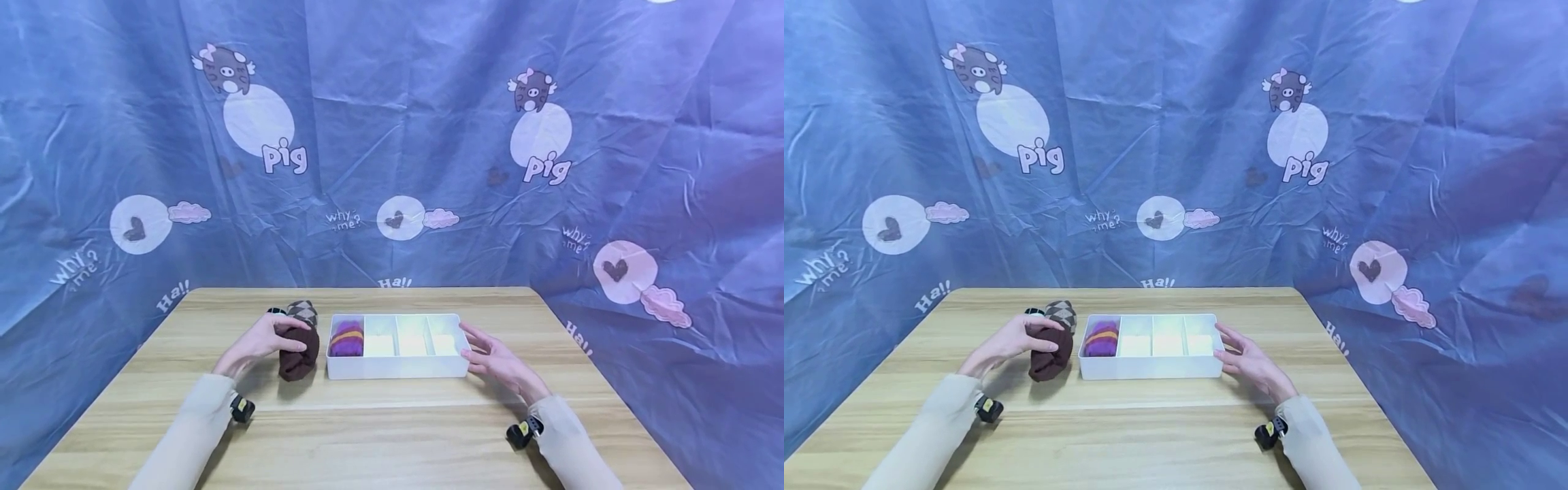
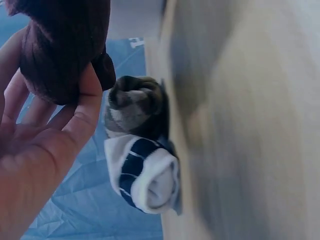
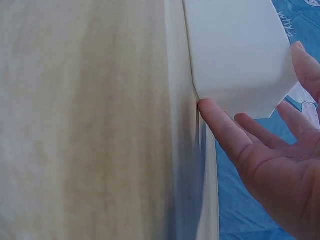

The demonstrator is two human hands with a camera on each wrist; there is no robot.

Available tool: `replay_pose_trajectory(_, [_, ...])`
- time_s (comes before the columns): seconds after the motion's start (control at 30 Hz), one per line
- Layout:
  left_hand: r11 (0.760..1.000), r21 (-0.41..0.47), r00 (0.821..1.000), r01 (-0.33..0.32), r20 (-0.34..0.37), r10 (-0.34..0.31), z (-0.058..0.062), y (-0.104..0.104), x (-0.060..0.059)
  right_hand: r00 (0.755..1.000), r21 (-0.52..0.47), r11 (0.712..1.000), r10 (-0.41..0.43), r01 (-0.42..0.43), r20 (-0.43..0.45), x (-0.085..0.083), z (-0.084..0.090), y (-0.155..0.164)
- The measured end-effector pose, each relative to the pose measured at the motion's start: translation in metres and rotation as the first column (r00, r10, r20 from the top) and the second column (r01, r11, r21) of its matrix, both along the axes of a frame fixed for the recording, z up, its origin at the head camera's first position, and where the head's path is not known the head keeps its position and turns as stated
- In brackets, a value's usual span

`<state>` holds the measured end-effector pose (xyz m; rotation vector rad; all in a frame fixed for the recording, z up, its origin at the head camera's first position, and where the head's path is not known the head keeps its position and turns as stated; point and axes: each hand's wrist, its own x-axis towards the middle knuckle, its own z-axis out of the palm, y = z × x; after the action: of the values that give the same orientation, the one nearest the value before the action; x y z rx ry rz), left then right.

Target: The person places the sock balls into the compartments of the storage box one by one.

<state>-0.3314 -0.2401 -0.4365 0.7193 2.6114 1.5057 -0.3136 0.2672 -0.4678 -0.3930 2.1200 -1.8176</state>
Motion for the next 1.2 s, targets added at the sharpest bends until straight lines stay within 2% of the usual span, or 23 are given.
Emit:
replay_pose_trajectory(0.23, [0.995, 0.084, 0.995, -0.053, 0.093, 0.046, 0.009, 0.003, 0.001, 1.0, 0.007, 1.0, 0.001, -0.001, -0.006, 0.001, 0.001, 0.001])
replay_pose_trajectory(0.53, [0.982, 0.165, 0.991, -0.092, 0.11, 0.074, 0.015, 0.016, -0.004, 1.0, 0.004, 1.0, 0.014, -0.014, -0.017, -0.001, -0.003, 0.002])
replay_pose_trajectory(0.7, [0.957, 0.261, 0.992, -0.126, 0.061, 0.114, 0.012, 0.026, -0.008, 1.0, -0.006, 1.0, 0.021, -0.021, -0.019, -0.002, -0.002, 0.002])
replay_pose_trajectory(0.8, [0.942, 0.314, 0.993, -0.116, 0.011, 0.119, 0.011, 0.032, -0.01, 1.0, -0.008, 1.0, 0.019, -0.019, -0.015, -0.002, -0.001, 0.002])
replay_pose_trajectory(1.0, [0.925, 0.358, 0.99, -0.129, -0.01, 0.142, 0.007, 0.044, -0.012, 1.0, -0.004, 1.0, 0.018, -0.018, -0.01, -0.002, 0.0, 0.002])
replay_pose_trajectory(1.2, [0.925, 0.371, 0.992, -0.087, -0.057, 0.116, -0.001, 0.06, -0.01, 1.0, 0.012, 1.0, 0.014, -0.014, -0.006, 0.0, 0.002, 0.001])
